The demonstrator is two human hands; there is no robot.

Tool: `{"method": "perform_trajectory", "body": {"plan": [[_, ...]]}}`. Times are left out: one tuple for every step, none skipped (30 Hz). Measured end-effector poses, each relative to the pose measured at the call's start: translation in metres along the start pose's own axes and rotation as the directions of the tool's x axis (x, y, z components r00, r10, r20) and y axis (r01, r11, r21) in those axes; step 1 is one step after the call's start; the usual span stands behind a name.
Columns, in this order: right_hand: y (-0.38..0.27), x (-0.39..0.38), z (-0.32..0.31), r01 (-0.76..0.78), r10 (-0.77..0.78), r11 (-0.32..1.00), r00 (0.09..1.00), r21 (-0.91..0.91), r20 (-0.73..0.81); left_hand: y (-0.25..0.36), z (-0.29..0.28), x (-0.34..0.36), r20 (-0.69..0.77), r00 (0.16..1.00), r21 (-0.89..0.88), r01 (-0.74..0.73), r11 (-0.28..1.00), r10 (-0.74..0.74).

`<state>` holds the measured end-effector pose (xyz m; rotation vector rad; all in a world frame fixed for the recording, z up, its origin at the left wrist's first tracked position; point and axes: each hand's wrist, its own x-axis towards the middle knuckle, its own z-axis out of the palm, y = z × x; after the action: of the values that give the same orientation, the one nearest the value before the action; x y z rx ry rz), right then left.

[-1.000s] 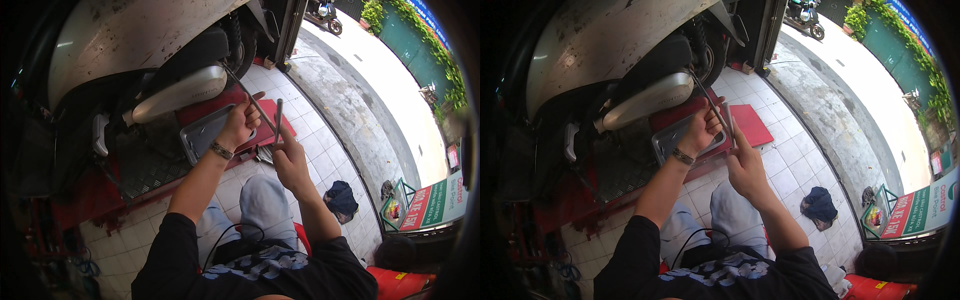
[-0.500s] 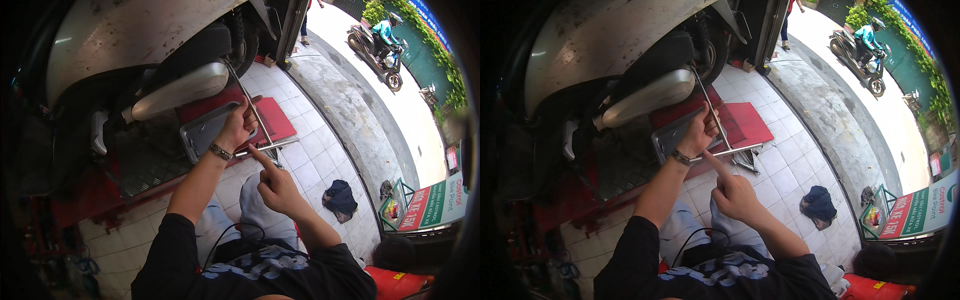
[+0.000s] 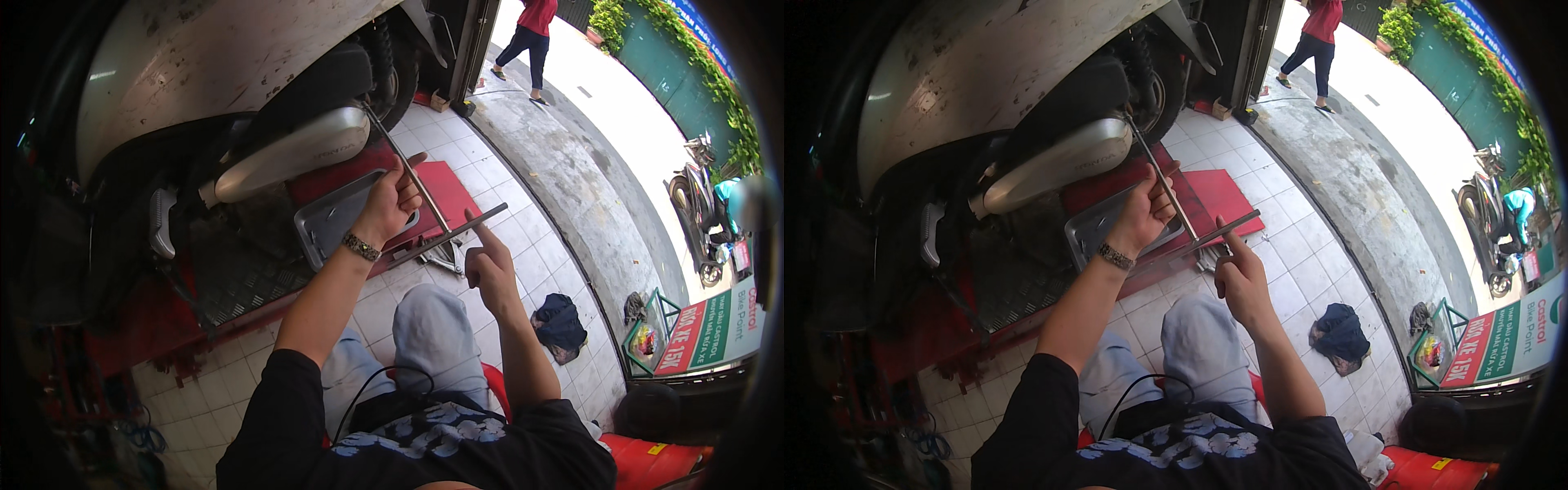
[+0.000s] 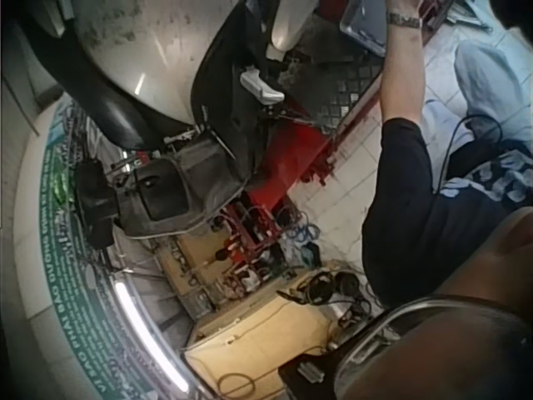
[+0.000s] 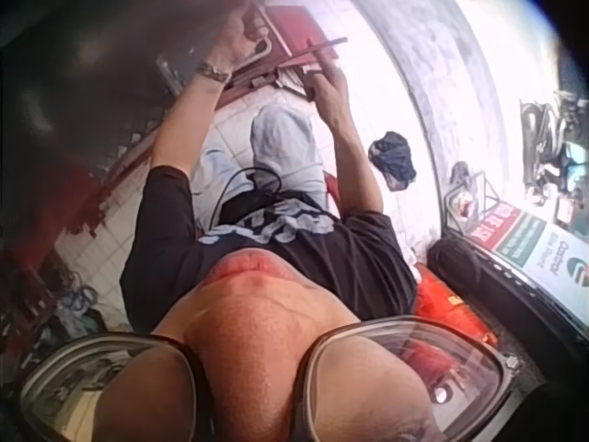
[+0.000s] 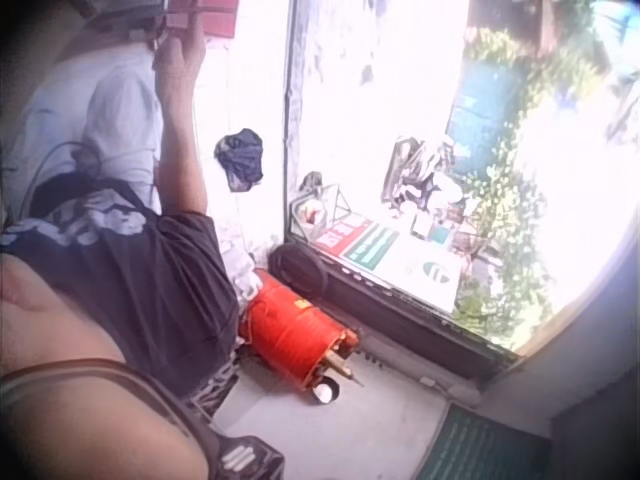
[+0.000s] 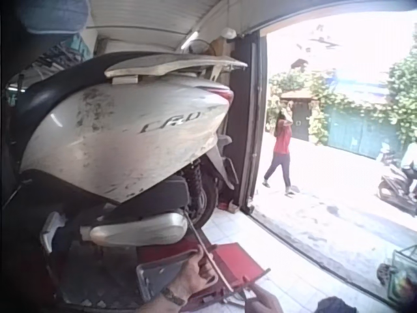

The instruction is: The person unscrews bolts from a motorcycle using a T-handle wrench and places them into a metal tray.

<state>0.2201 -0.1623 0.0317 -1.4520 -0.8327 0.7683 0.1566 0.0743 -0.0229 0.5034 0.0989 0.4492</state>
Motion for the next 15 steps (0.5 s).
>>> {"method": "perform_trajectory", "body": {"plan": [[-0.013, 0.005, -0.001, 0.057, -0.057, 0.998, 0.998, 0.02, -0.004, -0.001, 0.0, 0.0, -0.003, 1.0, -0.001, -0.001, 1.0, 0.001], [-0.025, 0.008, 0.001, 0.114, -0.114, 0.993, 0.993, 0.042, -0.006, -0.002, -0.003, -0.001, -0.016, 1.0, -0.005, -0.003, 1.0, 0.003], [-0.032, 0.009, 0.005, 0.141, -0.141, 0.99, 0.99, 0.006, 0.027, -0.003, -0.005, -0.001, -0.03, 1.0, -0.009, -0.003, 1.0, 0.002], [-0.038, 0.01, 0.014, 0.168, -0.166, 0.985, 0.984, -0.028, 0.062, -0.003, -0.008, 0.0, -0.043, 0.999, -0.012, -0.003, 1.0, 0.002], [-0.042, 0.011, 0.025, 0.196, -0.19, 0.979, 0.977, -0.059, 0.099, -0.004, -0.008, -0.001, -0.072, 0.997, -0.005, -0.014, 1.0, 0.014], [-0.045, 0.005, 0.044, 0.306, -0.292, 0.932, 0.952, -0.194, 0.096, -0.006, -0.007, 0.0, -0.097, 0.995, -0.003, -0.022, 1.0, 0.021], [-0.039, 0.0, 0.059, 0.329, -0.307, 0.893, 0.944, -0.307, 0.119, -0.008, -0.007, 0.0, -0.122, 0.992, 0.0, -0.03, 1.0, 0.029], [-0.031, -0.004, 0.069, 0.355, -0.321, 0.839, 0.935, -0.412, 0.152, -0.008, -0.009, -0.001, -0.084, 0.996, -0.025, -0.03, 0.999, 0.028], [-0.023, -0.009, 0.071, 0.305, -0.26, 0.856, 0.952, -0.417, 0.163, -0.007, -0.011, -0.001, -0.043, 0.999, -0.048, -0.027, 0.998, 0.025], [-0.016, -0.014, 0.073, 0.254, -0.197, 0.869, 0.965, -0.424, 0.174, -0.007, -0.014, 0.0, -0.001, 1.0, -0.07, -0.023, 0.997, 0.023], [-0.007, -0.015, 0.074, 0.199, -0.132, 0.88, 0.975, -0.432, 0.181, -0.007, -0.012, 0.002, -0.028, 0.999, -0.059, -0.022, 0.998, 0.02], [0.008, -0.014, 0.073, 0.237, -0.179, 0.884, 0.968, -0.403, 0.176, -0.009, -0.009, 0.003, -0.057, 0.998, -0.048, -0.017, 0.999, 0.015], [0.025, -0.012, 0.071, 0.275, -0.227, 0.885, 0.959, -0.375, 0.168, -0.012, -0.005, 0.003, -0.085, 0.996, -0.037, -0.011, 0.999, 0.008], [0.03, -0.01, 0.068, 0.314, -0.278, 0.881, 0.949, -0.354, 0.15, -0.012, -0.002, 0.005, -0.077, 0.997, -0.052, 0.001, 0.999, -0.005], [0.031, -0.012, 0.064, 0.331, -0.302, 0.866, 0.944, -0.376, 0.136, -0.012, 0.0, 0.005, -0.069, 0.997, -0.066, 0.016, 0.998, -0.02]]}}
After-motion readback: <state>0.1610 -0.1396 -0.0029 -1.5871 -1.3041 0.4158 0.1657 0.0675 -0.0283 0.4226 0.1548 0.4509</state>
